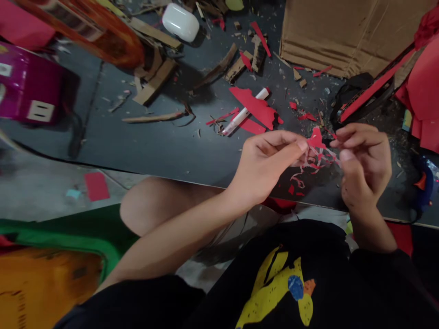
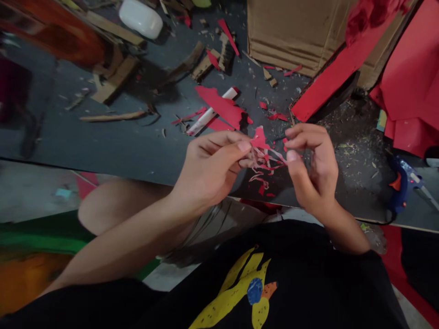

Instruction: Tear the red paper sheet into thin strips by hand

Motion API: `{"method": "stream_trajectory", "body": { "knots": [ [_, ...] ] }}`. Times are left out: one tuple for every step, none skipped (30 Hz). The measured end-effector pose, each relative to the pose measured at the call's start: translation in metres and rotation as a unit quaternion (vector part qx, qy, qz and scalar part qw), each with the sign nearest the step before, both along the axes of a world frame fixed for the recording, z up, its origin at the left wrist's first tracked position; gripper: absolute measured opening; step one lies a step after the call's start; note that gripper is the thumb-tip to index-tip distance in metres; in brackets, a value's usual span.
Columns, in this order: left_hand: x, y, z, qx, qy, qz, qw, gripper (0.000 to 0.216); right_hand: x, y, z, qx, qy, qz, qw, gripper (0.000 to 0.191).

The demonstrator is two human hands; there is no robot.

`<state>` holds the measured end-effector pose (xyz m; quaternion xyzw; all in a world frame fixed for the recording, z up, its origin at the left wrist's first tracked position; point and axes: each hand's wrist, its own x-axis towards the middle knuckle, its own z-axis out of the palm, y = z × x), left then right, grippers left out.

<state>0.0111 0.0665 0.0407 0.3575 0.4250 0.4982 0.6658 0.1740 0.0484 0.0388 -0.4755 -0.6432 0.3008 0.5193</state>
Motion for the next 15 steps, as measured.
{"method": "stream_trajectory", "body": {
  "knots": [
    [-0.0004,0.0001,-0.0003,0.007,0.009,0.006,1.000,0.010,-0.0012,0.0005,-0.0005,-0.008,0.045,0.013,0.999,0.013],
    [-0.0007,0.0001,-0.0005,0.016,0.022,0.012,1.000,0.009,-0.0024,0.0006,-0.0006,-0.022,0.079,0.030,0.996,0.017],
    [-0.0011,0.0001,-0.0008,0.028,0.037,0.019,0.999,0.009,-0.0034,0.0003,-0.0002,-0.042,0.095,0.049,0.993,0.018],
    [-0.0013,0.0001,-0.0009,0.040,0.051,0.027,0.997,0.009,-0.0042,-0.0003,0.0006,-0.068,0.093,0.063,0.991,0.018],
    [-0.0016,0.0001,-0.0009,0.054,0.066,0.032,0.996,0.009,-0.0048,-0.0011,0.0016,-0.084,0.083,0.070,0.991,0.017],
    [-0.0018,0.0000,-0.0008,0.070,0.082,0.038,0.993,0.010,-0.0054,-0.0019,0.0026,-0.090,0.071,0.068,0.991,0.017],
    [-0.0020,-0.0001,-0.0004,0.087,0.099,0.040,0.990,0.010,-0.0059,-0.0026,0.0033,-0.087,0.061,0.061,0.992,0.018],
    [-0.0022,-0.0004,0.0000,0.109,0.118,0.042,0.986,0.009,-0.0065,-0.0031,0.0037,-0.078,0.055,0.051,0.994,0.019],
    [-0.0026,-0.0008,0.0004,0.135,0.140,0.044,0.980,0.007,-0.0070,-0.0034,0.0035,-0.065,0.051,0.042,0.996,0.020],
    [-0.0031,-0.0013,0.0008,0.164,0.166,0.046,0.971,0.004,-0.0075,-0.0035,0.0029,-0.053,0.046,0.034,0.997,0.021],
    [-0.0039,-0.0019,0.0011,0.195,0.196,0.048,0.960,0.003,-0.0080,-0.0034,0.0020,-0.043,0.038,0.027,0.998,0.021],
    [-0.0050,-0.0024,0.0012,0.231,0.231,0.058,0.943,0.008,-0.0083,-0.0032,0.0008,-0.032,0.028,0.021,0.999,0.022],
    [-0.0064,-0.0027,0.0011,0.272,0.270,0.073,0.921,0.012,-0.0086,-0.0030,-0.0003,-0.019,0.019,0.016,1.000,0.023],
    [-0.0081,-0.0026,0.0006,0.318,0.310,0.089,0.892,0.014,-0.0087,-0.0027,-0.0012,-0.008,0.011,0.012,1.000,0.024],
    [-0.0100,-0.0021,-0.0001,0.367,0.346,0.099,0.858,0.015,-0.0088,-0.0025,-0.0019,0.004,0.003,0.008,1.000,0.024]
  ]
}}
